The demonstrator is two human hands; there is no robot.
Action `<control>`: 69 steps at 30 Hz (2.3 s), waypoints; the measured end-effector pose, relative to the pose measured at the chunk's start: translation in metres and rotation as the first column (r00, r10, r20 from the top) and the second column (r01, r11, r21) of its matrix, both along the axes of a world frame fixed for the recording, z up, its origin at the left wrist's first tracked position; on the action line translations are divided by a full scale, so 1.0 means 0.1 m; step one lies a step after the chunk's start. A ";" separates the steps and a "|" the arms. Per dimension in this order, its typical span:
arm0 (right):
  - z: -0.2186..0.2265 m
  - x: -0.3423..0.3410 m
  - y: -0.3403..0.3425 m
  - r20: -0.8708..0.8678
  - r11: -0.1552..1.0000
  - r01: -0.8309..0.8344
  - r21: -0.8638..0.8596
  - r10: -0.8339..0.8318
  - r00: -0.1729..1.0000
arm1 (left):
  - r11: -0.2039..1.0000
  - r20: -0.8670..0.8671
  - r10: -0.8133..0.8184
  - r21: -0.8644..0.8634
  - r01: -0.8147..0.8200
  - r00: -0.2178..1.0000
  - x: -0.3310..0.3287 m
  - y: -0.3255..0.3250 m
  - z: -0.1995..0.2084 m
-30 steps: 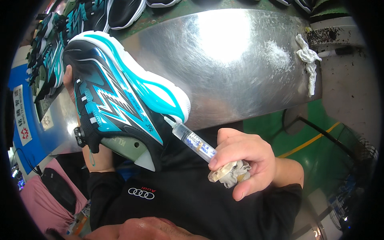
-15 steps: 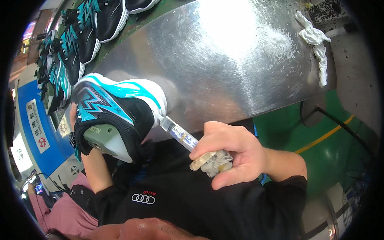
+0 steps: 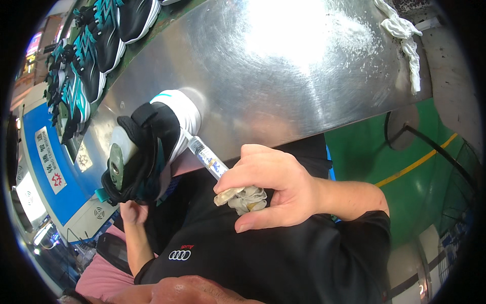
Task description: The person takes shoes from a conveyor belt, applies adhesive along the seams between the uppers and soles using a syringe, and places the shoes back onto the conveyor belt.
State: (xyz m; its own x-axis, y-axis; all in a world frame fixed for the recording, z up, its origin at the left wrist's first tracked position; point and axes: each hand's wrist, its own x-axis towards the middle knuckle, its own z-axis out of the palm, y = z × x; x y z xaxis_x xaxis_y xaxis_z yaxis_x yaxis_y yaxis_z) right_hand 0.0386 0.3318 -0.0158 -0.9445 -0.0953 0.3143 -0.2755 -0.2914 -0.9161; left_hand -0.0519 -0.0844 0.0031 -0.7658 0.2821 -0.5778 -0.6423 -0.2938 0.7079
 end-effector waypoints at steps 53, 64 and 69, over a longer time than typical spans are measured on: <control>1.36 0.87 0.30 -0.044 0.785 0.153 0.601 -0.159 0.986 | 0.377 0.026 -0.601 0.891 0.254 0.799 0.20 2.71 -0.23; 1.08 0.77 0.08 -0.459 0.409 0.472 0.781 -0.138 0.878 | 0.417 -0.020 -0.588 0.849 0.324 0.809 0.18 2.76 -0.06; 0.95 0.79 0.04 -0.558 0.284 0.556 0.781 -0.083 0.826 | 0.418 0.007 -0.575 0.863 0.285 0.818 0.20 2.75 0.00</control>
